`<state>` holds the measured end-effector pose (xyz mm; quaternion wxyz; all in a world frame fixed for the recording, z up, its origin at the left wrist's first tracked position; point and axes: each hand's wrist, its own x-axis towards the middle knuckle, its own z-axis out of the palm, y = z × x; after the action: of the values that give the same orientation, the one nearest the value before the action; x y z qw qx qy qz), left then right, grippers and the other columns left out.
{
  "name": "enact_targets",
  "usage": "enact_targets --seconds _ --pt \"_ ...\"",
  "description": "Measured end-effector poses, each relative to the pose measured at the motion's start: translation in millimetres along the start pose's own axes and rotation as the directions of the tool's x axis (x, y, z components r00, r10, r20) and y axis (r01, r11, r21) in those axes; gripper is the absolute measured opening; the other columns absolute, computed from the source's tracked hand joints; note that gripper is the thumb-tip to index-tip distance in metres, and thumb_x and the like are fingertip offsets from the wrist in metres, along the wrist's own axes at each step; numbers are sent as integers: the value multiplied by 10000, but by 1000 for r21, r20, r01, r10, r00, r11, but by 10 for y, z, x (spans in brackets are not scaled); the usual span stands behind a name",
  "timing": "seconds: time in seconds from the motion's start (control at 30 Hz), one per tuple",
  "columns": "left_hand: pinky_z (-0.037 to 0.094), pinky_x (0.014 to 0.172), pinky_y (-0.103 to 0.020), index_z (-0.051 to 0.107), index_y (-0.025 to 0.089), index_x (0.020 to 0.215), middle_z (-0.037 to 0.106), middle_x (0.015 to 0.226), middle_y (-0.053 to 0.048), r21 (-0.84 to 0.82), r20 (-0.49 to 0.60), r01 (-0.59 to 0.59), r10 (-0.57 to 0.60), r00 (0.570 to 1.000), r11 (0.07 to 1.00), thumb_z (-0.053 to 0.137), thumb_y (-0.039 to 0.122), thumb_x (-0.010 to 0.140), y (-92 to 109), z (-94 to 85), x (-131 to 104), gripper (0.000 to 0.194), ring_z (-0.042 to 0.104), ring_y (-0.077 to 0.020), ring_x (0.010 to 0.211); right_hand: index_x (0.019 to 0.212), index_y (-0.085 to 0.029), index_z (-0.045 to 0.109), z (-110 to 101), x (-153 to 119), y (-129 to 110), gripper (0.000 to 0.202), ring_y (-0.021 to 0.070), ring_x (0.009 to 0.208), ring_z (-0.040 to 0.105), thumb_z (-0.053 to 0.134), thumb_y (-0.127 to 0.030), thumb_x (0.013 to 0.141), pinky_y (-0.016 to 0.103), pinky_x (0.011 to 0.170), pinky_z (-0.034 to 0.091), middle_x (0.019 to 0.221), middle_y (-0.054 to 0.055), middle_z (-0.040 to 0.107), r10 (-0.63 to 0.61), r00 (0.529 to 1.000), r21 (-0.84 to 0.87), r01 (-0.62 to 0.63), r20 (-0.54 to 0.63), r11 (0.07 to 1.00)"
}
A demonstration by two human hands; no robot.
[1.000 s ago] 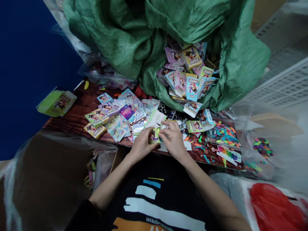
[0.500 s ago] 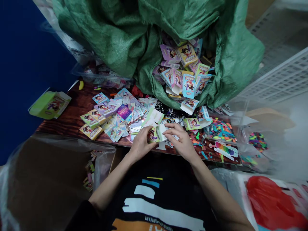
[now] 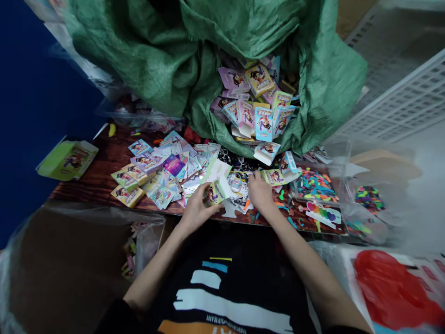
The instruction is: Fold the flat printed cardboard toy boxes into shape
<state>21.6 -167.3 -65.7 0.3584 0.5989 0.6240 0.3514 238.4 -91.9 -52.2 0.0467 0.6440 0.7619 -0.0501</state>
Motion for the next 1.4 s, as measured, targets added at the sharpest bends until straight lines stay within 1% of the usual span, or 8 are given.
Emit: enact_targets --seconds 0.2,0.33,0.5,0.6,0.77,0.9,1.03,1.4 --pt "489 994 -437 544 172 1268 640 1273 -127 -51 -45 30 -33 998 998 776 334 715 -77 -158 14 621 607 -297 1168 860 -172 624 -163 -22 152 135 222 850 600 518 -227 921 334 741 458 979 104 633 12 984 381 58 -179 923" --pt "500 982 -440 543 166 1280 624 1287 -135 -122 -45 53 -59 997 991 779 361 708 -122 -184 35 648 594 -303 1174 709 -205 597 -357 -71 345 169 214 926 614 643 -329 814 351 817 481 966 67 667 156 933 838 208 -325 504" --pt "505 979 -433 547 170 1279 626 1276 -128 -190 -23 52 -58 998 980 775 379 708 -121 -198 33 649 590 -299 1178 646 -206 559 -531 -144 389 232 223 1043 659 727 -346 722 351 834 536 1093 51 705 204 973 978 140 -108 -152" --pt "497 993 -434 539 172 1288 616 1299 -131 -232 -11 60 -64 998 971 765 388 715 -110 -235 11 653 578 -299 1208 602 -205 486 -478 -165 360 322 147 661 657 769 -342 671 252 558 508 727 -5 676 101 995 952 9 23 -305" --pt "486 1008 -446 540 168 1277 615 1299 -133 -246 -4 79 -82 997 966 768 375 701 -116 -287 -33 653 570 -303 1217 624 -218 431 -205 -94 323 340 35 345 264 736 -350 693 190 374 185 502 -92 485 130 989 998 -64 67 -28" --pt "495 994 -441 542 175 1276 613 1302 -130 -247 -6 91 -96 995 965 770 364 690 -144 -290 -47 657 572 -306 1222 776 -222 553 -59 -13 281 84 109 454 384 627 -253 751 228 515 315 472 -100 398 194 979 860 -46 -62 509" --pt "494 1001 -448 545 180 1277 619 1300 -130 -239 -3 81 -84 996 968 770 373 695 -148 -274 -37 653 580 -304 1217 901 -208 691 -45 7 178 208 210 759 612 483 -210 890 295 689 400 761 42 675 122 992 410 -97 -34 907" --pt "494 1004 -449 546 188 1283 624 1299 -128 -226 18 57 -54 998 972 787 359 711 -109 -217 14 643 584 -303 1211 1453 -180 458 -128 168 -99 479 288 987 694 304 -188 1000 366 810 493 1145 164 712 161 987 79 -161 13 984"
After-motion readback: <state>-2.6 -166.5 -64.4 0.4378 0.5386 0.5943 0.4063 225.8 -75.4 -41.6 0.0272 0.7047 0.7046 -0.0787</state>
